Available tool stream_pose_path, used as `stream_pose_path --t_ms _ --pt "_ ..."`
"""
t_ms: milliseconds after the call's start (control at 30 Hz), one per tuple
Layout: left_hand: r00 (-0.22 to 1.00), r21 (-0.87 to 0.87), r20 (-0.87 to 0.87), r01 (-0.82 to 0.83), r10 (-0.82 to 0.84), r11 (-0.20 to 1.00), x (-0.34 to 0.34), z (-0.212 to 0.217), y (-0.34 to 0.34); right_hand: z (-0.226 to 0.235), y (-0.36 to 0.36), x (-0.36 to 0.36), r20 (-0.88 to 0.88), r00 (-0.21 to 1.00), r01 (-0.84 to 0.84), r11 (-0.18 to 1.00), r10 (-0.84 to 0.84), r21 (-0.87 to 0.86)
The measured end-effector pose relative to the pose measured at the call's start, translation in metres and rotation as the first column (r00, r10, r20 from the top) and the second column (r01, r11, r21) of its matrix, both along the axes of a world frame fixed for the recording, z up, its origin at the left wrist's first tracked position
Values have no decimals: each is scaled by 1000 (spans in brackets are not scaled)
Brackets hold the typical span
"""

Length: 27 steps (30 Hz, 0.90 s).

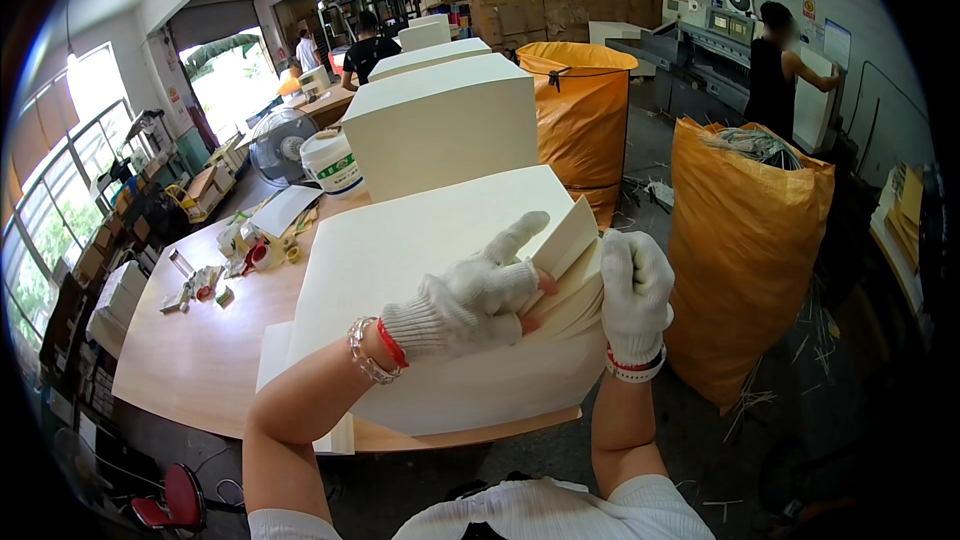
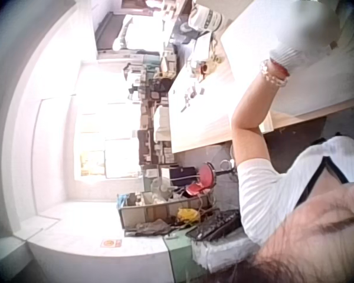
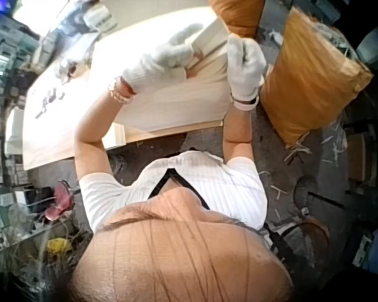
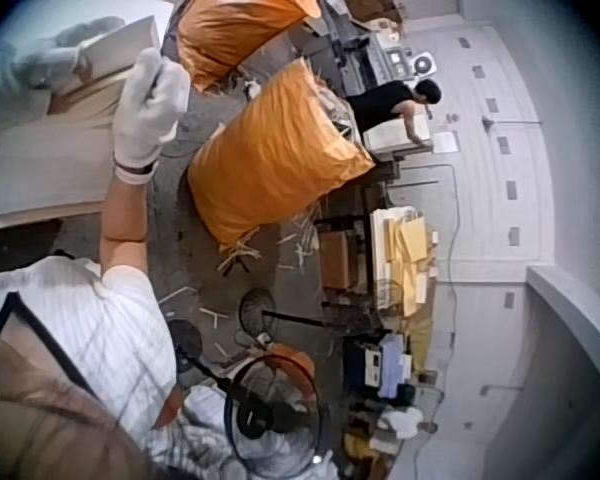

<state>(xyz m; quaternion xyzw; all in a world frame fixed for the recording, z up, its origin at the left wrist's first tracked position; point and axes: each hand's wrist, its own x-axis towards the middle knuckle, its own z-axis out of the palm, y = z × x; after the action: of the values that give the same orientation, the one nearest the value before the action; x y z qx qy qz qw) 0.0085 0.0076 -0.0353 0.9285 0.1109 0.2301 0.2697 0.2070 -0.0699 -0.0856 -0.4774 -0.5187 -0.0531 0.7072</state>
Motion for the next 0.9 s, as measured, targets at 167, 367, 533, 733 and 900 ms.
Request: stream_pose_path --t_ms 167,367,533,733,900 --pt "999 65 -28 -38 40 997 1 3 -4 -3 2 3 19 1000 -6 1000 5 13" --pt "1000 46 20 -13 13 999 0 -5 1 -1 0 0 10 1000 2 1000 -2 9" --pt "997 123 71 -11 2 992 3 -8 3 -1 1 1 -8 1000 -22 1000 22 -9" --pt "998 145 -20 66 -63 987 5 11 -4 -2 1 1 -34 999 11 1000 -11 -14" --pt "999 65 14 30 -31 997 2 4 -5 -3 1 0 -60 998 -6 1000 5 -24"
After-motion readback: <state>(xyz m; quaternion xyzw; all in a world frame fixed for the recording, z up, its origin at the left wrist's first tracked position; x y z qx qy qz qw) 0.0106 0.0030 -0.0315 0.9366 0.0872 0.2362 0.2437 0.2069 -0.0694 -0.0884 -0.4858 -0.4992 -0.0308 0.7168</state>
